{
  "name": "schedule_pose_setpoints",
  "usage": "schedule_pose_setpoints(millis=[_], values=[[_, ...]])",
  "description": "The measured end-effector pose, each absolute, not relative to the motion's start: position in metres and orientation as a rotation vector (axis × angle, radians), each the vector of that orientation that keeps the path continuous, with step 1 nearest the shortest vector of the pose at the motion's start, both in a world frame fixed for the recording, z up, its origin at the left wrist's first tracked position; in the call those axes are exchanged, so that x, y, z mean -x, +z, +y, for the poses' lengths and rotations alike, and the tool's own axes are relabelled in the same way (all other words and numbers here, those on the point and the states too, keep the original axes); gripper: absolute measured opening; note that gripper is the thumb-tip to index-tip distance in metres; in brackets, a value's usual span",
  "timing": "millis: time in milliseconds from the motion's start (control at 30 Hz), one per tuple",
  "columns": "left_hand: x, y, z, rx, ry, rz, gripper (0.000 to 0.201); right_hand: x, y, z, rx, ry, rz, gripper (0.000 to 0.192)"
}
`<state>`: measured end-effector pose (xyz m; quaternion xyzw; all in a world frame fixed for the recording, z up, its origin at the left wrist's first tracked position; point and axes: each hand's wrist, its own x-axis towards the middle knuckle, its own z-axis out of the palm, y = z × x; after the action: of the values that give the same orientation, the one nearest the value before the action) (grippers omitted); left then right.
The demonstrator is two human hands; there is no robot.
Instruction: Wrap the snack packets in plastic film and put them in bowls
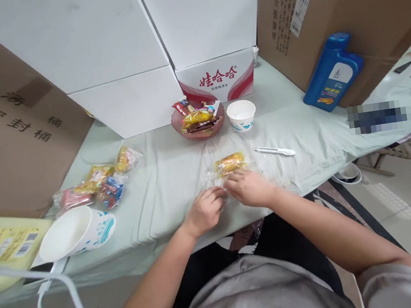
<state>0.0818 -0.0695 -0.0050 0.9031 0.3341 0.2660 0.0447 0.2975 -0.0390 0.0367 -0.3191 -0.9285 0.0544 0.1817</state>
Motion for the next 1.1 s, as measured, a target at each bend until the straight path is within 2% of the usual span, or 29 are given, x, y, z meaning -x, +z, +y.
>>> schedule_pose_setpoints(millis=[100,200,267,367,467,567,633,733,767,800,867,933,1033,1100], values=[[-0.067,0.003,-0.08,-2.686,0.848,1.092,0.025,-0.299,0.028,-0.047,1.282,0.073,-2.717,0.027],[-0.055,0.011,-0.085,-2.601,0.862,1.107,0.025,-0.316,0.018,-0.05,1.752,-0.041,-2.518,0.024],[-0.053,0.016,-0.08,-2.555,0.867,1.117,0.024,-0.328,0.015,-0.048,1.879,-0.068,-2.399,0.035],[-0.057,0.022,-0.06,-2.506,0.895,1.251,0.027,-0.335,0.021,-0.04,1.832,-0.023,-2.293,0.061],[-0.067,0.022,-0.037,-2.482,0.888,1.458,0.035,-0.326,0.031,-0.032,1.569,0.04,-2.232,0.052],[-0.074,0.015,-0.028,-2.427,0.956,1.475,0.059,-0.309,0.035,-0.022,1.198,0.179,-2.322,0.041],[-0.076,0.006,-0.029,-2.368,1.022,1.443,0.071,-0.301,0.032,-0.013,1.055,0.287,-2.408,0.055],[-0.075,-0.007,-0.034,-2.326,0.98,1.462,0.082,-0.298,0.023,0.007,1.123,0.396,-2.455,0.086],[-0.075,-0.011,-0.035,-2.325,0.94,1.482,0.084,-0.3,0.021,0.014,1.179,0.419,-2.456,0.086],[-0.075,-0.013,-0.036,-2.327,0.899,1.502,0.085,-0.303,0.02,0.02,1.224,0.441,-2.457,0.077],[-0.075,-0.017,-0.038,-2.327,0.845,1.536,0.082,-0.313,0.02,0.032,1.272,0.504,-2.429,0.051],[-0.076,-0.018,-0.038,-2.324,0.814,1.545,0.078,-0.323,0.023,0.042,1.322,0.627,-2.303,0.036],[-0.077,-0.017,-0.038,-2.308,0.769,1.541,0.072,-0.333,0.033,0.061,1.408,0.842,-1.955,0.04],[-0.077,-0.014,-0.038,-2.298,0.713,1.534,0.064,-0.334,0.047,0.079,1.419,0.878,-1.726,0.045]])
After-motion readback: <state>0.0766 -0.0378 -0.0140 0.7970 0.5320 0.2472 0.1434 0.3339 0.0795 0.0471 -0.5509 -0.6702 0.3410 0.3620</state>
